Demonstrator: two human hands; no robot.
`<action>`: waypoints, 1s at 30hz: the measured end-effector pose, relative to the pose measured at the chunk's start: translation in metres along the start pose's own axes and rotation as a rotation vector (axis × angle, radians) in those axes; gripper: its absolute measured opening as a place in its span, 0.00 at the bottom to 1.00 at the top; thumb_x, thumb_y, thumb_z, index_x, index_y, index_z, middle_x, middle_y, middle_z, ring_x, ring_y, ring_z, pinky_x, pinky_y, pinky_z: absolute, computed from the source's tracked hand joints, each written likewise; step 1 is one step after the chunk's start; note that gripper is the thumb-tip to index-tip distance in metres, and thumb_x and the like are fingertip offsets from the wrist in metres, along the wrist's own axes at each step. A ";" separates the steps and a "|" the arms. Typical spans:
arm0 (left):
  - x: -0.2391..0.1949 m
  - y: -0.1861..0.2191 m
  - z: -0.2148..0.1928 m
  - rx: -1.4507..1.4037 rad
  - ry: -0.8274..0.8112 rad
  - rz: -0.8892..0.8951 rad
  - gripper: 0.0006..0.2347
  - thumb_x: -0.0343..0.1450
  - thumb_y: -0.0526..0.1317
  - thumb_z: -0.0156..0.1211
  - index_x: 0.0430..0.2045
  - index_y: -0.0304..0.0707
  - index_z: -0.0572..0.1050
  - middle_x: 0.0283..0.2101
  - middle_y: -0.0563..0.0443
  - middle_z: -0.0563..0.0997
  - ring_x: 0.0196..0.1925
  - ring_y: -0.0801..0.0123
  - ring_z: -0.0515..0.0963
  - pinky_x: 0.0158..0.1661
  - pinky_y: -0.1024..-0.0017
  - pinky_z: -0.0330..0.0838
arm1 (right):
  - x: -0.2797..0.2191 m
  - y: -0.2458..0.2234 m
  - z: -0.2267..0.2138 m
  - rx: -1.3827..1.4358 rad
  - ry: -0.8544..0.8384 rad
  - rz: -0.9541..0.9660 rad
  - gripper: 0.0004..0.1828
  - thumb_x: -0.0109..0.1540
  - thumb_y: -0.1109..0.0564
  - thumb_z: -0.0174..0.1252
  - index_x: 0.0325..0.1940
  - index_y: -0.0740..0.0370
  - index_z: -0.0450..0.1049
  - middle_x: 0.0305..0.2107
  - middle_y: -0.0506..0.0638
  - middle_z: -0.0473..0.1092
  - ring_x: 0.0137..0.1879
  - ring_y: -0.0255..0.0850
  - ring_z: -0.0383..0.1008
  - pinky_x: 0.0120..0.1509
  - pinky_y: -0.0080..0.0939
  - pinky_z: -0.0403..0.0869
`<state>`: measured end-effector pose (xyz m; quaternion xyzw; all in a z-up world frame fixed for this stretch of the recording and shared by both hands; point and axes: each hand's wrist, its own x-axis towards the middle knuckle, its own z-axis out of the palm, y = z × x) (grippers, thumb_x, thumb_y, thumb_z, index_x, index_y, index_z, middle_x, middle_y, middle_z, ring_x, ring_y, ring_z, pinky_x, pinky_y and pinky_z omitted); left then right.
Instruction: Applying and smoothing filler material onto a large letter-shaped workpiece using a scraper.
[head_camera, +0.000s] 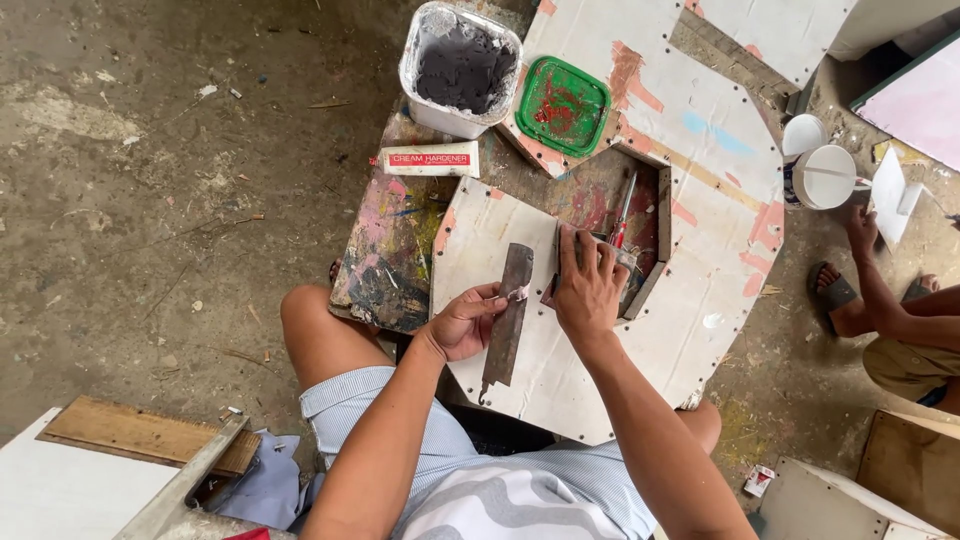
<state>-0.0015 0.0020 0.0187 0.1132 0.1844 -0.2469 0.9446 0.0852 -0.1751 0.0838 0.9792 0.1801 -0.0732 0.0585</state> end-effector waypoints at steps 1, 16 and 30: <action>0.000 -0.001 -0.001 -0.001 0.002 -0.002 0.06 0.71 0.29 0.59 0.38 0.36 0.79 0.39 0.40 0.86 0.42 0.58 0.87 0.42 0.66 0.84 | 0.000 0.000 0.002 0.000 -0.003 0.001 0.40 0.59 0.60 0.48 0.78 0.49 0.54 0.64 0.50 0.54 0.65 0.52 0.54 0.58 0.54 0.58; 0.003 -0.004 -0.011 -0.004 -0.008 0.015 0.06 0.71 0.29 0.58 0.39 0.34 0.79 0.39 0.38 0.86 0.42 0.56 0.87 0.42 0.65 0.84 | 0.015 0.000 -0.024 -0.095 -0.230 -0.006 0.43 0.56 0.63 0.50 0.77 0.43 0.59 0.61 0.46 0.59 0.60 0.47 0.60 0.57 0.53 0.60; -0.001 -0.001 -0.002 0.019 -0.005 0.013 0.06 0.71 0.30 0.58 0.39 0.34 0.79 0.38 0.40 0.86 0.41 0.58 0.88 0.41 0.66 0.84 | 0.013 0.042 -0.021 0.010 -0.197 -0.095 0.34 0.64 0.59 0.42 0.72 0.29 0.65 0.55 0.41 0.67 0.60 0.46 0.65 0.56 0.52 0.62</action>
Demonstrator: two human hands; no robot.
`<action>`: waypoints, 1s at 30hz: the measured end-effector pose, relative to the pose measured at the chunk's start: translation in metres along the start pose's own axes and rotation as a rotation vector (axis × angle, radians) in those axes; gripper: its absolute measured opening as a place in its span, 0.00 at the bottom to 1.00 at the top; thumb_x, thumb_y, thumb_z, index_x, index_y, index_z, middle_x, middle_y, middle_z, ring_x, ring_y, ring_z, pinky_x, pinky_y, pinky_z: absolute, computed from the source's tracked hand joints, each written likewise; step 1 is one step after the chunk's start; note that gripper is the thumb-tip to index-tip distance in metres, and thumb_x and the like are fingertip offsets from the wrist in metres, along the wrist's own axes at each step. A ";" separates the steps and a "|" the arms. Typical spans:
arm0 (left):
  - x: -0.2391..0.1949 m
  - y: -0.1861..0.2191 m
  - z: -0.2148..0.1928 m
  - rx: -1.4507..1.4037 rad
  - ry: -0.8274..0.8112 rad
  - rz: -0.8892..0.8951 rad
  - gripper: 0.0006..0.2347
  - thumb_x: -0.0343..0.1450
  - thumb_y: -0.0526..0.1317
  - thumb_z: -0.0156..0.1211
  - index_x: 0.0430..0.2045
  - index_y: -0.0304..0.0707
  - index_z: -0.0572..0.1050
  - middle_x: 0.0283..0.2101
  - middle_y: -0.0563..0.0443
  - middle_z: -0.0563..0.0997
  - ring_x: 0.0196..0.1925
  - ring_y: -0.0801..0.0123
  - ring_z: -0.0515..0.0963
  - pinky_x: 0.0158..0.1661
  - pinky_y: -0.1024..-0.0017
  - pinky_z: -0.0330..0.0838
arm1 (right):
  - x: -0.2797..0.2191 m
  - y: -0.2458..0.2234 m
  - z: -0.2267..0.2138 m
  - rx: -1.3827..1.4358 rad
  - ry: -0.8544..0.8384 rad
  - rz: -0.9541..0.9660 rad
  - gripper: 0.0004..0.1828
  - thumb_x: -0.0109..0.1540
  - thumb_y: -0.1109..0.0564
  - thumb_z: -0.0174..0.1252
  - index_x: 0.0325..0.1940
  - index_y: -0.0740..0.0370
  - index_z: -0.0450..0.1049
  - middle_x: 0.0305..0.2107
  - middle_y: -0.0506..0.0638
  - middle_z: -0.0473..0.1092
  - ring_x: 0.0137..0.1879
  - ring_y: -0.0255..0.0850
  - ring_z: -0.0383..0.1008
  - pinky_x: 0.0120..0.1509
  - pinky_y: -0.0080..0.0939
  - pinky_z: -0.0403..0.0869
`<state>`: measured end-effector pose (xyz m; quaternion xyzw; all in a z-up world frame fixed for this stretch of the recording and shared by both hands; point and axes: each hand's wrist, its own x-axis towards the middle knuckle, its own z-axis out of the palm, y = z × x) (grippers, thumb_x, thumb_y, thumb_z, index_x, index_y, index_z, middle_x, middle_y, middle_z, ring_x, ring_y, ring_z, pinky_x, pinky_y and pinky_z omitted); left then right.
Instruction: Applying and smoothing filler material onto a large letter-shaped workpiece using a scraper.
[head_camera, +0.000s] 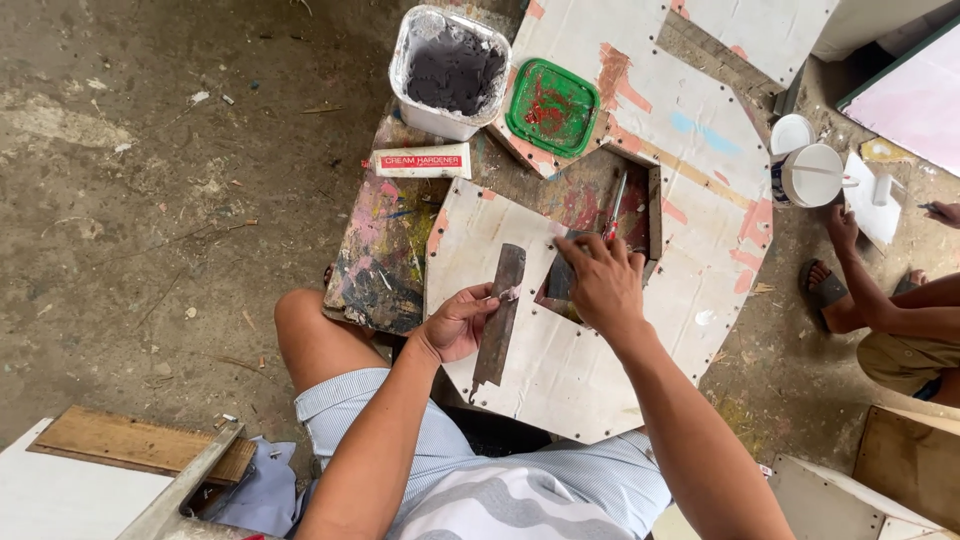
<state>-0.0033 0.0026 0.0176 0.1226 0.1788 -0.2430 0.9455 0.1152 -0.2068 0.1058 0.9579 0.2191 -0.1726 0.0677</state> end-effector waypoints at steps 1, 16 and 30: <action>0.000 0.000 0.000 -0.002 0.003 -0.003 0.06 0.71 0.30 0.58 0.39 0.34 0.79 0.38 0.40 0.86 0.41 0.58 0.88 0.41 0.66 0.84 | -0.002 -0.006 -0.005 0.001 -0.004 0.001 0.34 0.64 0.59 0.42 0.72 0.29 0.65 0.55 0.41 0.67 0.60 0.46 0.65 0.56 0.52 0.62; -0.004 0.005 0.012 -0.018 0.008 0.011 0.05 0.71 0.29 0.58 0.38 0.33 0.78 0.37 0.39 0.86 0.40 0.58 0.88 0.41 0.68 0.84 | -0.001 -0.040 0.005 -0.033 0.075 0.067 0.41 0.59 0.60 0.48 0.78 0.49 0.54 0.65 0.50 0.54 0.60 0.51 0.58 0.55 0.51 0.59; 0.001 0.001 0.005 -0.020 -0.005 0.008 0.05 0.71 0.30 0.58 0.38 0.33 0.78 0.37 0.39 0.86 0.40 0.58 0.88 0.40 0.68 0.84 | -0.003 -0.045 -0.014 -0.072 -0.056 0.046 0.43 0.56 0.63 0.46 0.77 0.46 0.58 0.62 0.46 0.59 0.57 0.48 0.60 0.55 0.51 0.59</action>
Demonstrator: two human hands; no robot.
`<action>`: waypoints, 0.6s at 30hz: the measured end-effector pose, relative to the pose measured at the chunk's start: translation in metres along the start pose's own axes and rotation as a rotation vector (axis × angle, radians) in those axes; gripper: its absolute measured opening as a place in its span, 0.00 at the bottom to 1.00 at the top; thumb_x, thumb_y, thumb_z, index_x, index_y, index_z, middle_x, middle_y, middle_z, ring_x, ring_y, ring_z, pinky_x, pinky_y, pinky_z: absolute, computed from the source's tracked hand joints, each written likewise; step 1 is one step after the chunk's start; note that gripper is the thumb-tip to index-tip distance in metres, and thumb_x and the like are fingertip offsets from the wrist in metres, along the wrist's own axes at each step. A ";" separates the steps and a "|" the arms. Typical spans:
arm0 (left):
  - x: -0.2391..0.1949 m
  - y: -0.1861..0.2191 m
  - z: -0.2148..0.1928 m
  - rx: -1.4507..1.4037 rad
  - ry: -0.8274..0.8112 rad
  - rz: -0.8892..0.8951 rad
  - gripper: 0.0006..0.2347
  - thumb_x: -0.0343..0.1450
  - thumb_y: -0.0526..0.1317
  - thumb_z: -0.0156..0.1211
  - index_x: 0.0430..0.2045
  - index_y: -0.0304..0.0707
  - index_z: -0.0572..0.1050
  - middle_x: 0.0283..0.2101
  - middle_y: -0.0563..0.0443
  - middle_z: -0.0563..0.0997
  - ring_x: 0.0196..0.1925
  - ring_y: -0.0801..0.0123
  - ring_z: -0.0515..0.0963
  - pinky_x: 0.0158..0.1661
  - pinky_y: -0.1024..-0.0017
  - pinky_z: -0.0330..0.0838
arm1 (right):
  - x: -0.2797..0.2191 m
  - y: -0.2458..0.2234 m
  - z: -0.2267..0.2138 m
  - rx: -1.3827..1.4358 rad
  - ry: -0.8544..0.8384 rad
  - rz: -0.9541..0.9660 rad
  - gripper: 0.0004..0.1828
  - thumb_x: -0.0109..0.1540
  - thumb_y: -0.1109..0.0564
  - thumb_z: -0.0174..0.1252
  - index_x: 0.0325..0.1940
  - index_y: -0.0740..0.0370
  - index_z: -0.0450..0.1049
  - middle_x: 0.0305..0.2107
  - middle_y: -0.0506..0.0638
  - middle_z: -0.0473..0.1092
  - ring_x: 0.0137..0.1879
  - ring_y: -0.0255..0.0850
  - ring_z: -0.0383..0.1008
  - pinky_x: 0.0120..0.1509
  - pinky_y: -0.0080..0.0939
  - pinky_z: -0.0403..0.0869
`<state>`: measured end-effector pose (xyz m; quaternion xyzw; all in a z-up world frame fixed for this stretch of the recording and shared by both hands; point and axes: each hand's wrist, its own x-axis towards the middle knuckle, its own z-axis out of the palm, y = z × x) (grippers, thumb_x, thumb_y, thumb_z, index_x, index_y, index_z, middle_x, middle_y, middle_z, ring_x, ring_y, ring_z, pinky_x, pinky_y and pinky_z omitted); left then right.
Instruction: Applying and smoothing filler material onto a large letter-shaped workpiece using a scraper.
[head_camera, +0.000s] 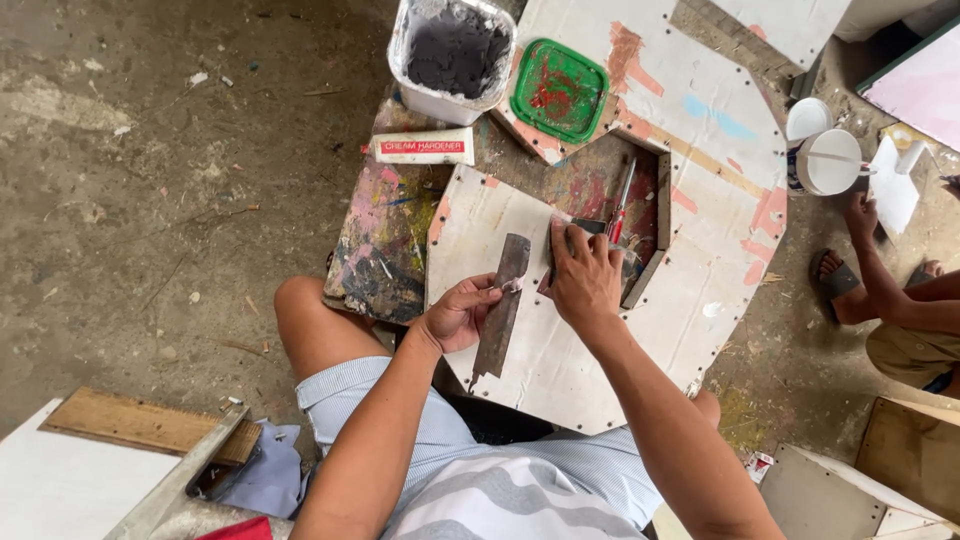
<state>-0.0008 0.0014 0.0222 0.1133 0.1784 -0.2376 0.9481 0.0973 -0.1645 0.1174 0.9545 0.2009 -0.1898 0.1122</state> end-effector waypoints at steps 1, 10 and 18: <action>-0.002 0.000 -0.001 -0.003 0.005 0.001 0.05 0.71 0.30 0.58 0.38 0.33 0.78 0.37 0.39 0.86 0.40 0.58 0.88 0.40 0.68 0.84 | -0.001 0.001 0.003 0.000 -0.004 -0.004 0.43 0.56 0.63 0.46 0.77 0.46 0.58 0.62 0.46 0.59 0.57 0.48 0.60 0.55 0.51 0.59; 0.000 -0.003 -0.007 -0.011 -0.007 0.002 0.06 0.72 0.30 0.58 0.40 0.33 0.78 0.38 0.38 0.86 0.40 0.56 0.88 0.40 0.65 0.84 | -0.005 0.027 0.004 0.079 0.072 -0.002 0.33 0.64 0.60 0.44 0.74 0.42 0.64 0.58 0.44 0.65 0.59 0.47 0.63 0.56 0.49 0.62; -0.002 0.002 0.003 0.009 -0.008 -0.004 0.05 0.71 0.30 0.59 0.37 0.33 0.79 0.36 0.41 0.86 0.39 0.60 0.88 0.39 0.69 0.84 | 0.009 0.019 0.023 0.059 0.174 -0.025 0.36 0.58 0.62 0.46 0.73 0.47 0.62 0.59 0.47 0.61 0.58 0.50 0.62 0.53 0.49 0.62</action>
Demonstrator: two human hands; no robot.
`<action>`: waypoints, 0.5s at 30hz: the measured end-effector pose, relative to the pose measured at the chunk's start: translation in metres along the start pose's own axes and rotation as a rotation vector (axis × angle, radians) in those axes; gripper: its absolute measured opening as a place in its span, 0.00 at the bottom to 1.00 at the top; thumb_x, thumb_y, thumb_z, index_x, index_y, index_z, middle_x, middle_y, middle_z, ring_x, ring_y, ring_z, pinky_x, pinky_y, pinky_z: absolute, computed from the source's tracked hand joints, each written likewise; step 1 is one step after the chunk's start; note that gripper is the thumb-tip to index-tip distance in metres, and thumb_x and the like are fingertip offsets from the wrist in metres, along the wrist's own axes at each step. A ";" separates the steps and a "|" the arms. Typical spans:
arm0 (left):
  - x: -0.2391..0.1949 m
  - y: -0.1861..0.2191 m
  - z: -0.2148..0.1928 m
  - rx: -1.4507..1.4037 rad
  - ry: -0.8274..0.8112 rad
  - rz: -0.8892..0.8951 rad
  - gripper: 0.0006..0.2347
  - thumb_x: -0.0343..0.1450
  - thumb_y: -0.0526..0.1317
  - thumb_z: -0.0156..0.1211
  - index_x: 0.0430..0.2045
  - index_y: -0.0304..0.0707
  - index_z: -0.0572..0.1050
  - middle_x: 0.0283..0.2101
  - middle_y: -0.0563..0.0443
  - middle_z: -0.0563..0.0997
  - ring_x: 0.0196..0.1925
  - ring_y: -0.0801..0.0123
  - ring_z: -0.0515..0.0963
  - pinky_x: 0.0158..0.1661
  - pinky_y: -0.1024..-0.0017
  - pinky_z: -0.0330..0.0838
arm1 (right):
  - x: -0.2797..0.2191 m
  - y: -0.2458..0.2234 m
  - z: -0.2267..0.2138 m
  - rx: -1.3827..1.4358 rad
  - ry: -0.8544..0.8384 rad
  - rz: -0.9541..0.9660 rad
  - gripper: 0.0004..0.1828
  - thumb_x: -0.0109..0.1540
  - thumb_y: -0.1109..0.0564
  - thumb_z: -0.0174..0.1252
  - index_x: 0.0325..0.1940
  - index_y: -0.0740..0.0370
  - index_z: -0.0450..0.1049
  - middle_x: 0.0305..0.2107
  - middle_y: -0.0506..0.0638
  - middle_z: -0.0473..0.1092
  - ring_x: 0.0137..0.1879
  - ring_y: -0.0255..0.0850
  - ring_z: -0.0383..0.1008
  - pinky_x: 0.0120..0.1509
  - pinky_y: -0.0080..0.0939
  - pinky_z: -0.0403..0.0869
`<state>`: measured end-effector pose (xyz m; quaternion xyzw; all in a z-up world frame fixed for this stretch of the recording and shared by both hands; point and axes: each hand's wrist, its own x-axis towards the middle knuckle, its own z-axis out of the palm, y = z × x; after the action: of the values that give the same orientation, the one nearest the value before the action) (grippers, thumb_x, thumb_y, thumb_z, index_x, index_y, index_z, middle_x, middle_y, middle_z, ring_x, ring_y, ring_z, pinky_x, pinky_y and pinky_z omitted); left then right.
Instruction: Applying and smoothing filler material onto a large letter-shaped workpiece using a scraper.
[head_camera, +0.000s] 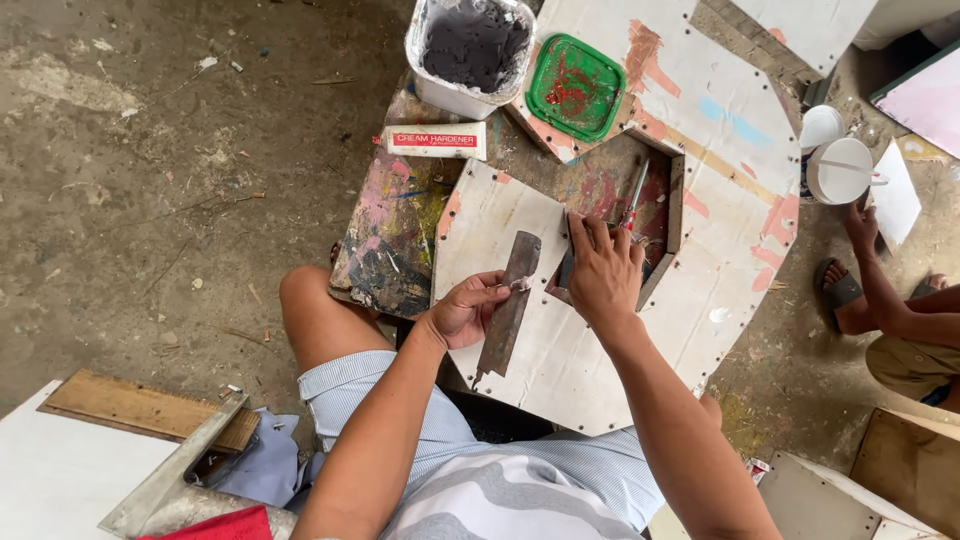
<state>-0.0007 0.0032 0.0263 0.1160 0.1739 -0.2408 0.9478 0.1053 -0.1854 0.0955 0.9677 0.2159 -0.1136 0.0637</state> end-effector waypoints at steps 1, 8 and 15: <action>0.000 0.000 0.001 -0.003 0.003 -0.001 0.05 0.71 0.30 0.59 0.37 0.33 0.79 0.36 0.41 0.86 0.39 0.60 0.88 0.39 0.69 0.84 | 0.001 -0.001 0.002 0.001 -0.004 -0.001 0.36 0.58 0.62 0.46 0.73 0.47 0.62 0.59 0.47 0.61 0.58 0.50 0.62 0.53 0.49 0.62; 0.000 0.001 0.002 0.003 0.004 -0.003 0.05 0.71 0.29 0.59 0.37 0.33 0.79 0.35 0.40 0.86 0.38 0.59 0.88 0.39 0.67 0.85 | 0.010 0.010 0.010 -0.025 -0.092 -0.055 0.37 0.56 0.61 0.45 0.71 0.44 0.64 0.57 0.45 0.62 0.58 0.50 0.62 0.53 0.51 0.62; 0.002 -0.007 -0.008 -0.004 0.021 0.014 0.06 0.71 0.29 0.58 0.40 0.33 0.78 0.38 0.39 0.86 0.41 0.56 0.88 0.42 0.65 0.84 | 0.045 0.056 -0.034 -0.050 -0.306 -0.111 0.35 0.57 0.63 0.44 0.63 0.29 0.75 0.49 0.38 0.74 0.59 0.47 0.72 0.57 0.53 0.67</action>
<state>-0.0044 -0.0009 0.0178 0.1177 0.1835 -0.2328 0.9478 0.1760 -0.2111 0.1215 0.9238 0.2594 -0.2577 0.1133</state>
